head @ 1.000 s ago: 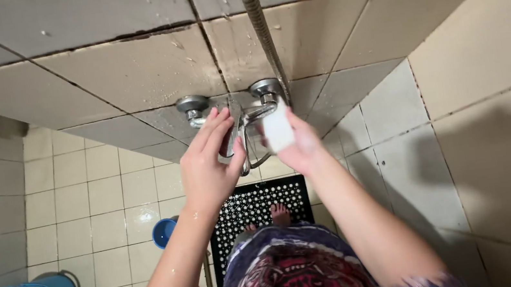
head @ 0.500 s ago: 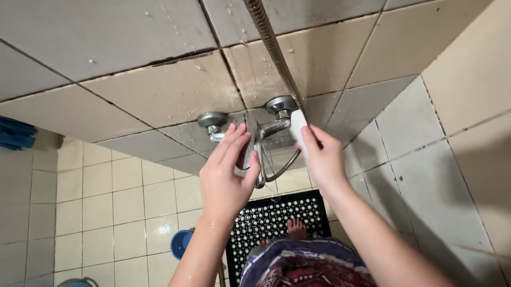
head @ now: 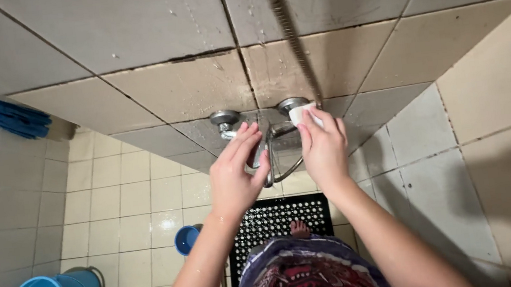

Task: Cleaning the shower faucet and wall with a sponge.

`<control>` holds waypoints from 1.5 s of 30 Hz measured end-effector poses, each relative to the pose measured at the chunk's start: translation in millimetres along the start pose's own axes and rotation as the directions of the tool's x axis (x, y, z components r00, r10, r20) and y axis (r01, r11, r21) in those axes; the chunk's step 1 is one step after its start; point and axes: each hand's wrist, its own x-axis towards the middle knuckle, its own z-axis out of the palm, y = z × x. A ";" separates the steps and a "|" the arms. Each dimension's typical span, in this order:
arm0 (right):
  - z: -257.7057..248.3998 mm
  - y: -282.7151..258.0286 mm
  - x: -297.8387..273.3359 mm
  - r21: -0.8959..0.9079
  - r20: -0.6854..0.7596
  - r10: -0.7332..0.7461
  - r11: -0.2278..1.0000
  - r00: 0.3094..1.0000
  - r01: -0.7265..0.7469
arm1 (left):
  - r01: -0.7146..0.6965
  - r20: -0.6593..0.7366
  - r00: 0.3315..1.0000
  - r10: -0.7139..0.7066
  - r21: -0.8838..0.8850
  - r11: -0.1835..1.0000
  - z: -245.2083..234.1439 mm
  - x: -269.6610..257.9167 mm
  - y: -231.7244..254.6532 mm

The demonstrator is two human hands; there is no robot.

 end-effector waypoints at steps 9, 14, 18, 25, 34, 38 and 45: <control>5.8 -21.0 7.9 0.203 -0.121 0.032 0.979 0.992 -0.007 | -0.003 -0.011 1.000 0.003 -0.028 1.000 1.9 1.9 -3.5; 1.2 -27.7 21.6 -0.002 -0.060 -0.140 0.990 0.988 0.140 | 0.009 -0.016 1.000 -0.009 -0.036 0.999 3.1 0.1 -3.2; 4.3 9.0 8.3 0.028 -0.051 0.033 0.999 0.998 -0.031 | -0.003 -0.022 1.000 0.002 -0.052 0.999 0.4 3.2 -5.3; 30.2 56.6 -2.5 0.408 0.227 0.491 0.736 0.841 -0.540 | -0.139 0.070 0.989 0.131 0.140 0.980 1.0 22.1 28.7; 51.7 56.0 -5.1 0.684 0.691 0.506 -0.228 0.515 -0.693 | -0.056 0.245 0.969 0.024 0.126 0.990 19.7 49.6 1.1; 60.3 63.9 14.3 0.765 0.556 0.601 -0.099 0.575 -0.636 | -0.133 0.171 0.980 0.107 0.151 0.980 20.5 61.0 1.8; 35.9 51.2 11.2 0.533 0.464 0.658 0.327 0.593 -0.780 | -0.237 0.604 0.792 -0.091 0.441 0.865 78.5 93.1 2.7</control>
